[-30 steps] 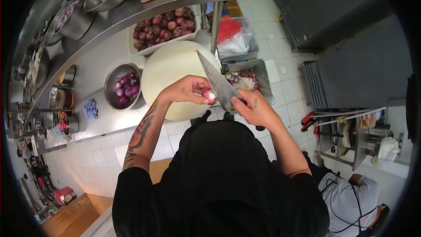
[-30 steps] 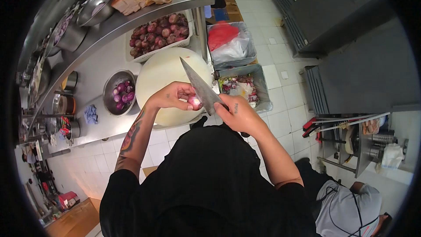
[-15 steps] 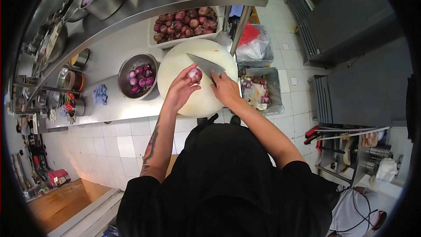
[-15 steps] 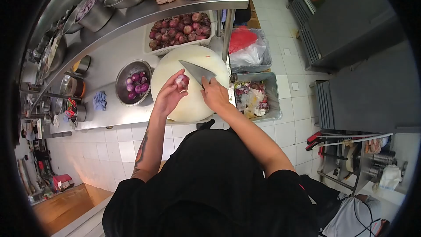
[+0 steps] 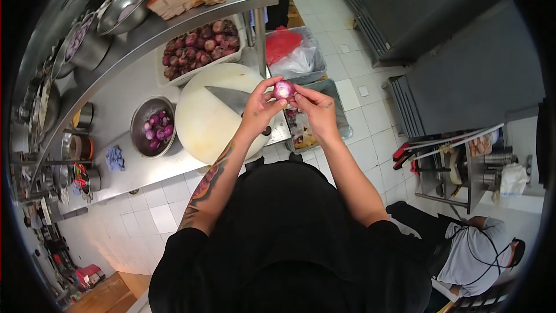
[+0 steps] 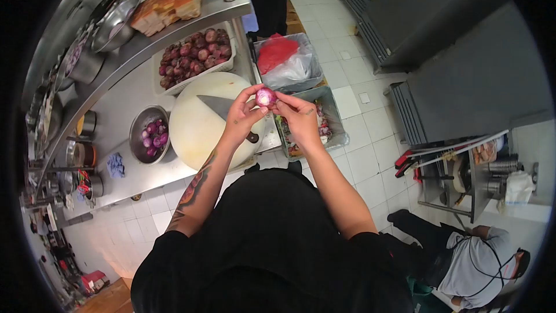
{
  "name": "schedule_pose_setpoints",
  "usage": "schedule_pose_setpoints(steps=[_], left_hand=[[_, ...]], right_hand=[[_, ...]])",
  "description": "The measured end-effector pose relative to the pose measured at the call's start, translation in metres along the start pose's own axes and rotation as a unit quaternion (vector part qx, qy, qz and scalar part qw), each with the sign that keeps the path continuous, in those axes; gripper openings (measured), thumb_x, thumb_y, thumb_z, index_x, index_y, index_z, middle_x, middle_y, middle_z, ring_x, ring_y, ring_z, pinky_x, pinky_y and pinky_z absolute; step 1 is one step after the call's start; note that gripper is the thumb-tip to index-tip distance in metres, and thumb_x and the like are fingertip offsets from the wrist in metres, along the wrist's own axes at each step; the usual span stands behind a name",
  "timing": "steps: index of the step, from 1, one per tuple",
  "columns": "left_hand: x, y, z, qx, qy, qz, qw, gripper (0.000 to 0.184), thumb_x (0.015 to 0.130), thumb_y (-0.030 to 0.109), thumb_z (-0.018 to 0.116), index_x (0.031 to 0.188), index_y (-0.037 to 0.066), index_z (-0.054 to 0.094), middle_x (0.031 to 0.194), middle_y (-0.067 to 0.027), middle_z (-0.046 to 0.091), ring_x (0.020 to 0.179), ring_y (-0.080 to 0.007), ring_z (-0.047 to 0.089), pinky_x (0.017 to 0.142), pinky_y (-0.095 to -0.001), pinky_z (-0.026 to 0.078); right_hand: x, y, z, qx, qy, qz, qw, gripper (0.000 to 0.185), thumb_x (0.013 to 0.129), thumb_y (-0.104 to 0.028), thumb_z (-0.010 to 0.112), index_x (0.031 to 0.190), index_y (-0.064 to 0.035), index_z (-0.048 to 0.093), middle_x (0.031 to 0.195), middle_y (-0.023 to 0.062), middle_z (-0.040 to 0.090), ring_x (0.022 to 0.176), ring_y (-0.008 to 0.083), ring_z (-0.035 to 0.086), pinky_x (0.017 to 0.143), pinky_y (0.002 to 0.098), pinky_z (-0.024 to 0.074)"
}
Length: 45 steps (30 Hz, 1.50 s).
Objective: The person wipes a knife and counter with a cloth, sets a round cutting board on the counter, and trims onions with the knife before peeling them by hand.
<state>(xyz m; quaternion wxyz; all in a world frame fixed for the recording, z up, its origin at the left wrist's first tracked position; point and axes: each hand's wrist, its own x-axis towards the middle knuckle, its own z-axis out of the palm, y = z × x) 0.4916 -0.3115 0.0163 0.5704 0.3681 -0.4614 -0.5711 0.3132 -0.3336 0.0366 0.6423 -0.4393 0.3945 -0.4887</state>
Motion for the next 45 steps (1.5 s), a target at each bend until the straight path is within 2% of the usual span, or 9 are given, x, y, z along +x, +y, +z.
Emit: schedule_pose_setpoints(steps=[5,7,9,10,12,15,31,39,45], left_hand=[[0.015,-0.012,0.02,-0.077,-0.013,-0.05,0.996,0.058,0.096,0.004,0.067,0.15,0.006,0.045,0.134,-0.0091,0.061,0.119,-0.018,0.062,0.098,-0.0348,0.052],[0.018,-0.016,0.024,-0.095,-0.018,-0.074,0.993,0.056,0.099,0.009,0.061,0.152,0.005,0.043,0.134,-0.0104,0.061,0.118,-0.0207,0.063,0.098,-0.0366,0.052],[0.023,-0.025,0.023,-0.145,-0.033,-0.09,0.985,0.054,0.101,0.012,0.058,0.152,0.004,0.043,0.136,-0.0121,0.06,0.119,-0.0213,0.062,0.098,-0.0371,0.051],[0.025,-0.026,0.025,-0.14,-0.036,-0.092,0.985,0.053,0.102,0.013,0.055,0.153,0.004,0.043,0.138,-0.0129,0.059,0.121,-0.0213,0.061,0.099,-0.0371,0.051],[0.028,-0.025,0.03,-0.164,-0.03,-0.097,0.981,0.053,0.102,0.013,0.056,0.153,0.004,0.043,0.137,-0.0122,0.059,0.122,-0.0211,0.06,0.1,-0.0368,0.05],[0.03,-0.021,0.042,-0.192,-0.016,-0.099,0.976,0.053,0.101,0.012,0.06,0.151,0.005,0.046,0.135,-0.0103,0.06,0.121,-0.0198,0.06,0.102,-0.0364,0.049],[0.025,-0.004,0.027,0.01,-0.049,0.017,0.999,0.06,0.093,0.002,0.072,0.15,0.006,0.051,0.136,-0.0046,0.052,0.128,-0.0173,0.054,0.109,-0.0342,0.046],[0.023,-0.001,0.02,0.078,-0.028,0.059,0.995,0.056,0.086,0.001,0.079,0.139,0.005,0.06,0.133,-0.0055,0.053,0.122,-0.0178,0.058,0.103,-0.0341,0.05],[0.02,-0.014,0.009,0.046,-0.017,0.044,0.998,0.055,0.086,0.0,0.08,0.138,0.004,0.059,0.132,-0.0054,0.056,0.116,-0.0167,0.061,0.101,-0.0331,0.052]], right_hand=[[-0.001,0.005,-0.043,-0.031,0.059,-0.017,0.998,0.023,0.096,0.004,0.064,0.117,0.0061,0.072,0.107,0.0142,0.074,0.088,0.0158,0.073,0.083,0.0278,0.0598],[0.01,0.017,-0.071,-0.157,0.053,-0.13,0.978,0.022,0.096,0.0,0.066,0.117,0.0041,0.073,0.11,0.0126,0.073,0.09,0.0163,0.073,0.082,0.028,0.059],[0.011,0.009,-0.08,-0.51,0.079,-0.23,0.825,0.025,0.095,-0.006,0.069,0.118,0.0023,0.072,0.113,0.0119,0.07,0.091,0.0172,0.072,0.082,0.0285,0.0581],[0.008,-0.003,-0.073,-0.511,0.081,-0.229,0.825,0.025,0.095,-0.006,0.069,0.118,0.0023,0.072,0.113,0.0119,0.07,0.091,0.0172,0.072,0.082,0.0285,0.0581],[0.001,-0.023,-0.052,-0.248,0.098,-0.129,0.955,0.027,0.095,-0.011,0.071,0.118,0.0027,0.07,0.114,0.0124,0.068,0.092,0.0173,0.072,0.08,0.0283,0.0581],[0.003,-0.025,-0.046,-0.213,0.046,-0.166,0.962,0.029,0.094,-0.009,0.072,0.12,0.0031,0.069,0.118,0.0126,0.067,0.09,0.0165,0.072,0.078,0.0283,0.0588],[0.008,-0.04,-0.034,-0.274,-0.017,-0.147,0.95,0.019,0.088,-0.002,0.073,0.107,0.0048,0.073,0.096,0.0127,0.073,0.083,0.0168,0.075,0.072,0.0291,0.0601],[0.003,-0.03,-0.017,-0.426,0.023,-0.226,0.876,0.011,0.085,-0.004,0.071,0.092,0.0036,0.068,0.086,0.0204,0.07,0.073,0.0356,0.07,0.067,0.0409,0.0554],[0.006,-0.022,-0.01,-0.424,0.039,-0.213,0.879,0.013,0.084,-0.006,0.073,0.09,0.0047,0.067,0.084,0.0173,0.071,0.071,0.025,0.072,0.066,0.0354,0.0568]])
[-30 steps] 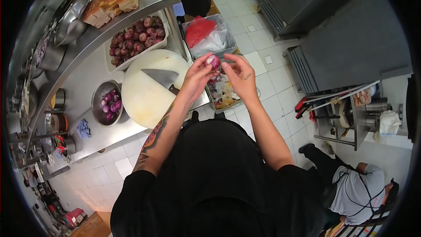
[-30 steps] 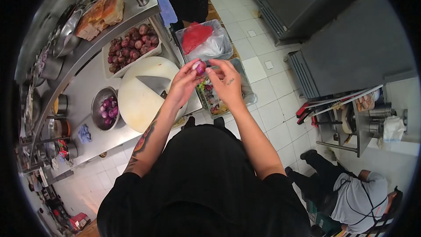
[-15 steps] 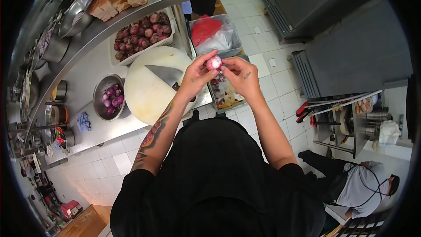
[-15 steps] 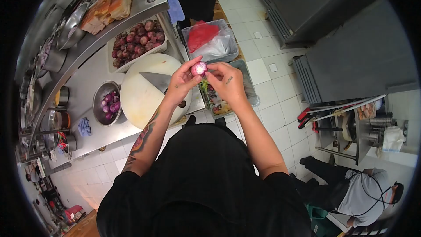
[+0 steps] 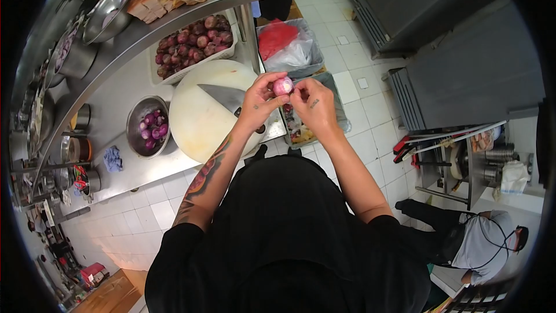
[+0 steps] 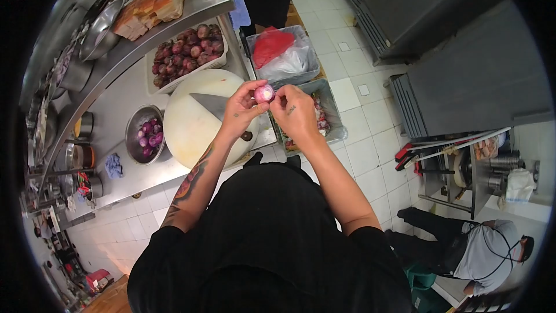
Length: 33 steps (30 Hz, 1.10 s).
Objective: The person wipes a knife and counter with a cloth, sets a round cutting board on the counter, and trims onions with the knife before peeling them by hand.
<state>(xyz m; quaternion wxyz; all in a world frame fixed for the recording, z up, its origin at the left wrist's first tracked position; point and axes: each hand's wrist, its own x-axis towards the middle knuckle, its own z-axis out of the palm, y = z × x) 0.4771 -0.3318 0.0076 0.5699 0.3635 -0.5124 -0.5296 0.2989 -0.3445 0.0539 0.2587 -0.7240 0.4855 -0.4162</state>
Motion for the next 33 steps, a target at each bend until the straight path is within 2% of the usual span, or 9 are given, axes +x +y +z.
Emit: schedule_pose_setpoints(steps=[4,10,16,18,21,26,29,31,33], left_hand=[[-0.003,-0.01,0.0,-0.076,-0.005,-0.049,0.996,0.056,0.089,0.001,0.078,0.141,0.004,0.056,0.128,-0.0065,0.062,0.113,-0.0159,0.064,0.098,-0.0317,0.054],[-0.001,-0.011,-0.003,-0.061,-0.003,-0.072,0.996,0.058,0.089,0.003,0.079,0.142,0.004,0.054,0.136,-0.0078,0.061,0.119,-0.0165,0.061,0.104,-0.0336,0.05],[-0.001,-0.015,-0.001,-0.026,-0.002,-0.064,0.998,0.055,0.09,-0.001,0.075,0.141,0.005,0.055,0.13,-0.0089,0.064,0.113,-0.0155,0.064,0.101,-0.0321,0.052],[-0.003,-0.019,0.003,-0.038,-0.006,-0.064,0.997,0.055,0.09,-0.002,0.074,0.14,0.005,0.055,0.13,-0.0086,0.064,0.114,-0.0153,0.064,0.1,-0.0319,0.052],[-0.005,-0.025,0.008,-0.072,-0.012,-0.079,0.994,0.054,0.089,-0.002,0.074,0.139,0.005,0.054,0.132,-0.0084,0.062,0.117,-0.0163,0.062,0.103,-0.0331,0.051],[0.003,-0.036,0.012,-0.115,0.001,-0.082,0.99,0.054,0.09,-0.001,0.073,0.14,0.004,0.052,0.135,-0.0089,0.06,0.12,-0.0187,0.061,0.105,-0.0352,0.051],[0.009,-0.035,0.015,-0.158,0.036,-0.108,0.981,0.053,0.089,-0.004,0.072,0.139,0.004,0.053,0.133,-0.0076,0.061,0.114,-0.0163,0.063,0.099,-0.0315,0.052],[0.011,-0.034,0.017,-0.15,0.033,-0.102,0.983,0.053,0.089,-0.004,0.072,0.137,0.004,0.053,0.132,-0.0075,0.061,0.114,-0.0166,0.063,0.1,-0.0318,0.052],[0.012,-0.034,0.022,-0.142,0.028,-0.1,0.984,0.052,0.088,-0.004,0.073,0.136,0.004,0.054,0.132,-0.0075,0.061,0.114,-0.0169,0.063,0.1,-0.0321,0.052]], right_hand=[[0.004,0.022,0.006,0.007,0.01,0.005,1.0,0.015,0.083,-0.007,0.072,0.091,0.0041,0.066,0.083,0.0187,0.069,0.069,0.03,0.071,0.064,0.0382,0.0553],[0.003,0.017,0.003,0.277,-0.065,0.185,0.941,0.016,0.091,-0.009,0.075,0.096,0.0045,0.068,0.084,0.0088,0.07,0.075,0.0133,0.072,0.065,0.0278,0.0569],[-0.004,0.032,0.009,0.223,-0.021,0.08,0.971,0.016,0.092,-0.01,0.075,0.097,0.0046,0.068,0.086,0.0107,0.071,0.075,0.0168,0.073,0.065,0.0302,0.057],[-0.008,0.026,0.006,0.015,0.005,-0.009,1.0,0.015,0.089,-0.008,0.075,0.094,0.0043,0.068,0.086,0.0152,0.071,0.072,0.023,0.072,0.064,0.0344,0.0557],[-0.01,0.029,0.007,-0.001,0.049,0.033,0.998,0.012,0.086,-0.007,0.074,0.09,0.0031,0.069,0.085,0.0185,0.07,0.069,0.029,0.07,0.064,0.0382,0.0546],[-0.003,0.104,0.003,0.044,0.049,0.139,0.988,0.017,0.084,-0.006,0.074,0.098,0.0031,0.072,0.084,0.0176,0.071,0.072,0.0283,0.071,0.067,0.0371,0.0555],[-0.002,0.121,-0.003,-0.04,0.026,0.022,0.999,0.027,0.086,-0.009,0.076,0.111,0.002,0.074,0.087,0.0139,0.074,0.073,0.0201,0.071,0.069,0.0331,0.0553],[-0.002,0.099,-0.006,0.169,-0.051,0.192,0.965,0.034,0.088,-0.012,0.077,0.12,0.0007,0.073,0.092,0.0087,0.076,0.077,0.0124,0.069,0.071,0.0292,0.055],[0.0,0.07,-0.013,0.209,-0.073,0.192,0.956,0.033,0.092,-0.009,0.073,0.122,0.0025,0.071,0.1,0.0102,0.075,0.084,0.0137,0.07,0.076,0.03,0.0567]])
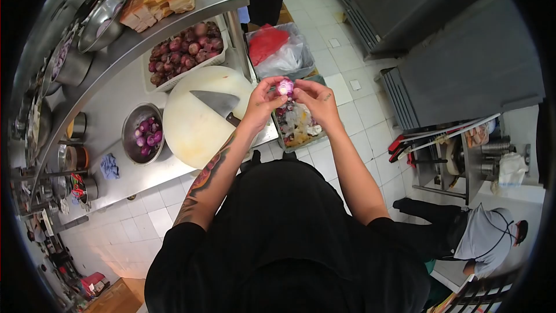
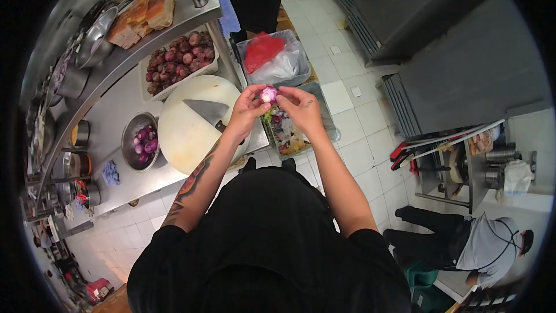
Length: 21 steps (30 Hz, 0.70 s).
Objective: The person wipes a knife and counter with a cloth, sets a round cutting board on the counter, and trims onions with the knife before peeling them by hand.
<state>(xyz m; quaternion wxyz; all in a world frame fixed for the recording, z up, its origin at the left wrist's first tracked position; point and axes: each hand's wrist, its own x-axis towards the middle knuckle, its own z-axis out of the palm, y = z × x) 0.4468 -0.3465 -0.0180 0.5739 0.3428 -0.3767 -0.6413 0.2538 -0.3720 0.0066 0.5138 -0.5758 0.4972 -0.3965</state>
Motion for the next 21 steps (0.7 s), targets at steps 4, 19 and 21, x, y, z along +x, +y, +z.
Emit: schedule_pose_setpoints(steps=[4,19,21], left_hand=[[0.001,0.004,0.007,0.036,-0.022,0.016,0.999,0.051,0.087,-0.007,0.073,0.133,0.004,0.055,0.132,-0.0078,0.062,0.117,-0.0175,0.063,0.101,-0.0327,0.052],[-0.01,0.001,0.01,0.033,-0.037,-0.005,0.999,0.053,0.088,-0.009,0.07,0.137,0.004,0.055,0.128,-0.0095,0.064,0.115,-0.0179,0.065,0.101,-0.0335,0.053],[-0.01,-0.003,0.006,0.023,-0.027,-0.014,0.999,0.053,0.09,-0.006,0.069,0.14,0.005,0.054,0.127,-0.01,0.064,0.114,-0.019,0.065,0.102,-0.0344,0.053]], right_hand=[[0.0,0.005,0.002,0.061,-0.015,-0.042,0.997,0.034,0.09,-0.01,0.075,0.122,0.0026,0.07,0.097,0.0076,0.075,0.083,0.0104,0.068,0.075,0.0269,0.0556],[-0.008,0.009,0.006,0.039,0.017,-0.053,0.998,0.021,0.092,0.003,0.062,0.111,0.0054,0.066,0.094,0.0081,0.073,0.084,0.0128,0.07,0.076,0.0287,0.0582],[-0.01,0.005,0.002,0.067,0.005,-0.034,0.997,0.019,0.092,0.003,0.062,0.11,0.0055,0.067,0.093,0.0074,0.072,0.084,0.0125,0.07,0.075,0.0286,0.0581]])
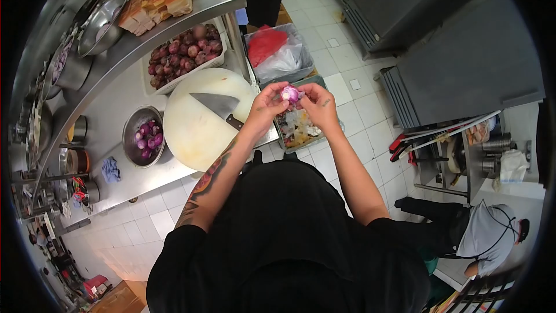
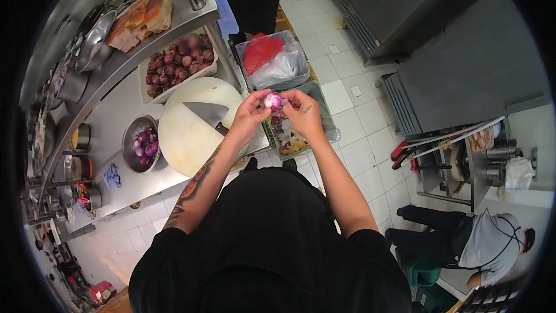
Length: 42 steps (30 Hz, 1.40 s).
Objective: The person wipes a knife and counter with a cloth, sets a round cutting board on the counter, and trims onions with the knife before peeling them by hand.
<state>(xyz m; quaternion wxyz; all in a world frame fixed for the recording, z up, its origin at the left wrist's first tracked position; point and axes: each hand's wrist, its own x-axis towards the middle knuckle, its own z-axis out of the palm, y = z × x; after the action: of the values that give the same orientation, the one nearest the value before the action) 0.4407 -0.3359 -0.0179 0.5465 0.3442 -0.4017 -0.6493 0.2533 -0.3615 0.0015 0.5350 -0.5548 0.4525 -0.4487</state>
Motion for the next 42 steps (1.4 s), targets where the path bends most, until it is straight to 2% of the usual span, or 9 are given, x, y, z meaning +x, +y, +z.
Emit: schedule_pose_setpoints(steps=[5,7,9,13,20,32,36,38,42], left_hand=[[0.001,0.002,-0.013,-0.28,-0.04,-0.126,0.951,0.047,0.105,0.016,0.055,0.15,0.005,0.047,0.127,-0.0116,0.064,0.11,-0.0248,0.067,0.1,-0.0386,0.054],[0.002,0.002,-0.016,-0.282,-0.032,-0.131,0.95,0.046,0.106,0.018,0.054,0.15,0.004,0.047,0.127,-0.0116,0.064,0.11,-0.0248,0.067,0.099,-0.0389,0.055],[0.002,0.004,-0.017,-0.283,-0.023,-0.135,0.949,0.046,0.107,0.02,0.052,0.15,0.004,0.046,0.127,-0.0115,0.064,0.11,-0.0248,0.067,0.099,-0.0391,0.055],[0.0,0.012,-0.008,-0.212,-0.005,-0.119,0.97,0.046,0.109,0.02,0.051,0.152,0.004,0.045,0.122,-0.0084,0.064,0.103,-0.0195,0.066,0.094,-0.036,0.055],[-0.005,0.009,-0.004,-0.059,0.011,-0.063,0.996,0.05,0.103,0.018,0.065,0.15,0.009,0.051,0.113,-0.0024,0.063,0.097,-0.0114,0.061,0.087,-0.0282,0.053],[-0.002,0.006,-0.001,0.057,0.012,0.011,0.998,0.05,0.099,0.012,0.068,0.148,0.01,0.056,0.113,-0.0007,0.062,0.095,-0.0096,0.059,0.085,-0.0248,0.049],[-0.002,0.006,-0.004,0.046,-0.007,0.006,0.999,0.05,0.099,0.01,0.068,0.148,0.01,0.057,0.115,-0.002,0.063,0.095,-0.0105,0.059,0.086,-0.024,0.048],[-0.004,0.01,-0.01,0.035,-0.034,-0.061,0.997,0.05,0.1,0.011,0.065,0.149,0.006,0.053,0.124,-0.0065,0.063,0.111,-0.0147,0.061,0.094,-0.0295,0.051],[-0.002,0.012,-0.014,-0.093,-0.035,-0.082,0.992,0.048,0.102,0.014,0.062,0.148,0.003,0.05,0.123,-0.0076,0.065,0.108,-0.0153,0.063,0.091,-0.0304,0.052]], right_hand=[[0.009,0.023,-0.016,0.009,0.019,0.005,1.0,0.022,0.094,0.002,0.062,0.114,0.0052,0.068,0.096,0.0088,0.074,0.08,0.0138,0.071,0.073,0.0286,0.0578],[0.011,0.023,-0.02,-0.248,0.042,-0.132,0.959,0.028,0.094,0.0,0.064,0.121,0.0029,0.069,0.104,0.0119,0.074,0.081,0.0164,0.072,0.074,0.0294,0.0581],[0.006,0.015,-0.013,-0.248,0.035,-0.142,0.958,0.031,0.093,-0.001,0.065,0.124,0.0015,0.069,0.108,0.0131,0.074,0.083,0.0175,0.073,0.075,0.0298,0.0581],[-0.007,-0.024,0.014,-0.092,0.008,-0.144,0.985,0.035,0.091,-0.004,0.07,0.126,0.0005,0.069,0.114,0.0149,0.072,0.089,0.0188,0.073,0.077,0.0301,0.0577],[-0.008,-0.04,0.015,-0.16,-0.068,-0.091,0.981,0.037,0.092,-0.004,0.069,0.128,0.0008,0.066,0.112,0.0155,0.071,0.091,0.0199,0.074,0.079,0.0315,0.0589],[-0.01,-0.025,0.034,-0.22,0.014,-0.176,0.959,0.03,0.083,0.003,0.061,0.112,0.0032,0.063,0.104,0.0186,0.067,0.081,0.0294,0.071,0.075,0.0369,0.0597],[-0.007,-0.011,0.028,-0.177,0.035,-0.178,0.967,0.024,0.083,0.004,0.062,0.107,0.0027,0.064,0.097,0.0149,0.068,0.079,0.024,0.07,0.071,0.032,0.0573],[-0.002,0.004,0.018,-0.171,0.036,-0.172,0.969,0.021,0.085,0.004,0.062,0.106,0.0022,0.065,0.096,0.0126,0.069,0.078,0.02,0.07,0.069,0.0296,0.0564],[0.001,0.004,0.006,0.016,0.001,-0.019,1.0,0.013,0.093,0.003,0.063,0.106,0.0004,0.066,0.097,0.0045,0.071,0.079,0.008,0.066,0.072,0.0256,0.0553]])
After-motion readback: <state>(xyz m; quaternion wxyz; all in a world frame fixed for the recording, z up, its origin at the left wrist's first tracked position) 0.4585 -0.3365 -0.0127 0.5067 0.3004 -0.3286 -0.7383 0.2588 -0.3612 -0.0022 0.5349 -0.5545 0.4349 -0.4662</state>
